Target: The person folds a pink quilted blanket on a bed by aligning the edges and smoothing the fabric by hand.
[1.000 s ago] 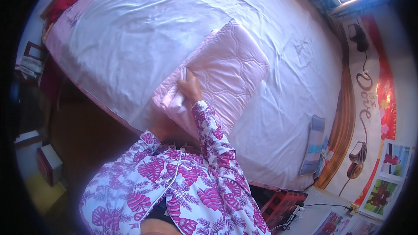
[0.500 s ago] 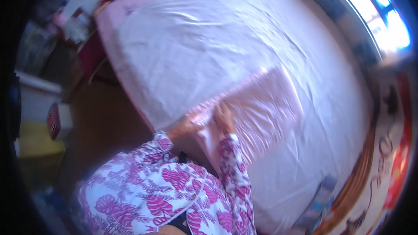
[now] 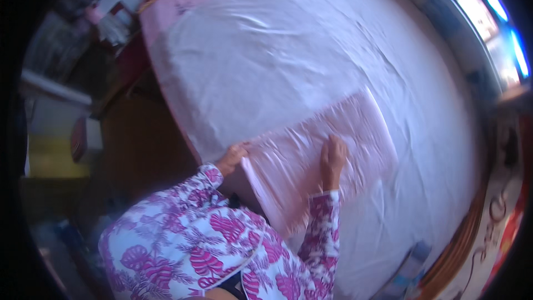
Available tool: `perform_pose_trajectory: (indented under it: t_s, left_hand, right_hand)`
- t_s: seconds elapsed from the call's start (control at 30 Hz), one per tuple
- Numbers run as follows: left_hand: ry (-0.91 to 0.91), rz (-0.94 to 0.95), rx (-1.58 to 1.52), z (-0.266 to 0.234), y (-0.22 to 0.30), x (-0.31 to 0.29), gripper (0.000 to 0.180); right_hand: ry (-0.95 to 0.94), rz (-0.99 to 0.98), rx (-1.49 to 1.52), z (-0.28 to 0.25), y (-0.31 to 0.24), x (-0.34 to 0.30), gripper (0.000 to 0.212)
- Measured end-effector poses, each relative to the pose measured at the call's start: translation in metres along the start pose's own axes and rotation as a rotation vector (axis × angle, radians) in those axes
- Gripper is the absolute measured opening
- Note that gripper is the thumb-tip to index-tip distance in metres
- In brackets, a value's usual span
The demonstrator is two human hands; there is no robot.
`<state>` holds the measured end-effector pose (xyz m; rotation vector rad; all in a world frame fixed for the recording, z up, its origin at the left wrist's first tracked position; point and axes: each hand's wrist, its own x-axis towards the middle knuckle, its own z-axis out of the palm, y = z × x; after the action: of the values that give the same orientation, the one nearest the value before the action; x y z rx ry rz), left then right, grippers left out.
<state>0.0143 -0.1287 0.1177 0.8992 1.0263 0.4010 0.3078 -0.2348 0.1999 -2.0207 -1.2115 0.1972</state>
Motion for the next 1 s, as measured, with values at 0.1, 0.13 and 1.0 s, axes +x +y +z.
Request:
perform_pose_trajectory:
  t_s: [0.1,0.13,1.0]
  left_hand:
    - [0.006,0.24,0.341,0.0,-0.006,0.009,0.039]
    - [0.064,0.423,0.585,-0.017,-0.014,0.011,0.04]
    - [0.164,0.975,1.267,0.144,0.049,-0.033,0.052]
  right_hand:
    - [0.143,-0.091,-0.322,-0.026,0.052,0.011,0.029]
    - [0.162,-0.094,-0.37,-0.018,0.059,0.008,0.031]
    - [0.171,-0.06,-0.571,-0.035,0.014,0.05,0.045]
